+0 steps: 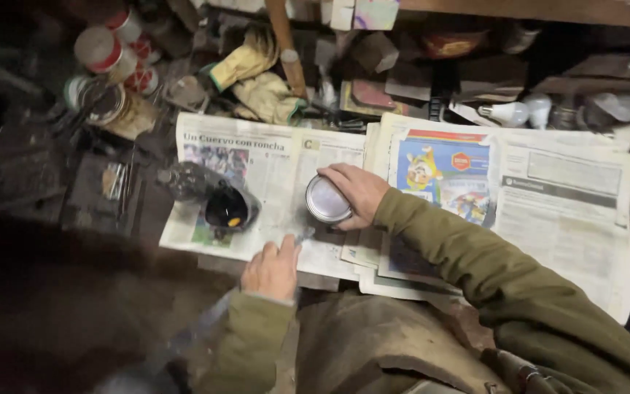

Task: Stirring a can of black paint and cleaning a small metal part with a paintbrush in a workshop.

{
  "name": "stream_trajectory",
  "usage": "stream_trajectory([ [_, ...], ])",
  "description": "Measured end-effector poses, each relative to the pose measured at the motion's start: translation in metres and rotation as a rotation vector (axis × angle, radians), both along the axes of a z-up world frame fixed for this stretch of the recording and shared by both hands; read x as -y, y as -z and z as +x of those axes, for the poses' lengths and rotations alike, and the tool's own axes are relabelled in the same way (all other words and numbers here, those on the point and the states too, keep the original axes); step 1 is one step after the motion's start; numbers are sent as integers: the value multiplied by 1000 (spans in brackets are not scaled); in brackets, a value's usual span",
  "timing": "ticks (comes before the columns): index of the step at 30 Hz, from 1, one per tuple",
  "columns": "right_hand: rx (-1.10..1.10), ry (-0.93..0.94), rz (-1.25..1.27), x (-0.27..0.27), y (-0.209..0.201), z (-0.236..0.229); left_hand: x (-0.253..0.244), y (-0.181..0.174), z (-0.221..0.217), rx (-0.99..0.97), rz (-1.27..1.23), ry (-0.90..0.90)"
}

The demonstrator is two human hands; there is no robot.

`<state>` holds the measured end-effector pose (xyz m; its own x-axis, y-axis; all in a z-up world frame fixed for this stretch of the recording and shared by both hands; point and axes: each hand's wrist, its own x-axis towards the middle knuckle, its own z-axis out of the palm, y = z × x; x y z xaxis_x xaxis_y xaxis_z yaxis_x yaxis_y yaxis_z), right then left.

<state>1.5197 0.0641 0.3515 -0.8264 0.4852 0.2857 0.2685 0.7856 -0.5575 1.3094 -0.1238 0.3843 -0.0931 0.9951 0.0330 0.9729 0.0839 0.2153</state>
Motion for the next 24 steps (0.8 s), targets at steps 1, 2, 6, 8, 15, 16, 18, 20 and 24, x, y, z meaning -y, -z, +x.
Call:
stream_trajectory([
  [1, -33, -13, 40, -3, -1, 1, -4, 3, 6, -75, -14, -17],
  [2, -42, -42, 30, -2, -2, 2, -5, 3, 13, -83, -25, -45],
  [6, 11, 4, -16, -2, 1, 4, -16, -5, 29, -187, -65, -86],
  [8, -19, 9, -15, -3, 2, 4, -22, -9, 34, -215, -97, -103],
  [15, -11, 38, -43, 0, -5, 6, -30, -13, 44, -317, -229, -122],
  [16, -32, 28, -49, -1, -6, 6, -29, -15, 46, -337, -227, -122],
  [18, -16, 43, -54, -1, -4, 5, -32, -18, 47, -355, -215, -124],
  [20, 3, 56, -60, 0, -2, 5, -35, -20, 49, -372, -205, -127],
  [24, -7, 62, -61, -1, 2, 4, -45, -14, 48, -416, -254, -131],
])
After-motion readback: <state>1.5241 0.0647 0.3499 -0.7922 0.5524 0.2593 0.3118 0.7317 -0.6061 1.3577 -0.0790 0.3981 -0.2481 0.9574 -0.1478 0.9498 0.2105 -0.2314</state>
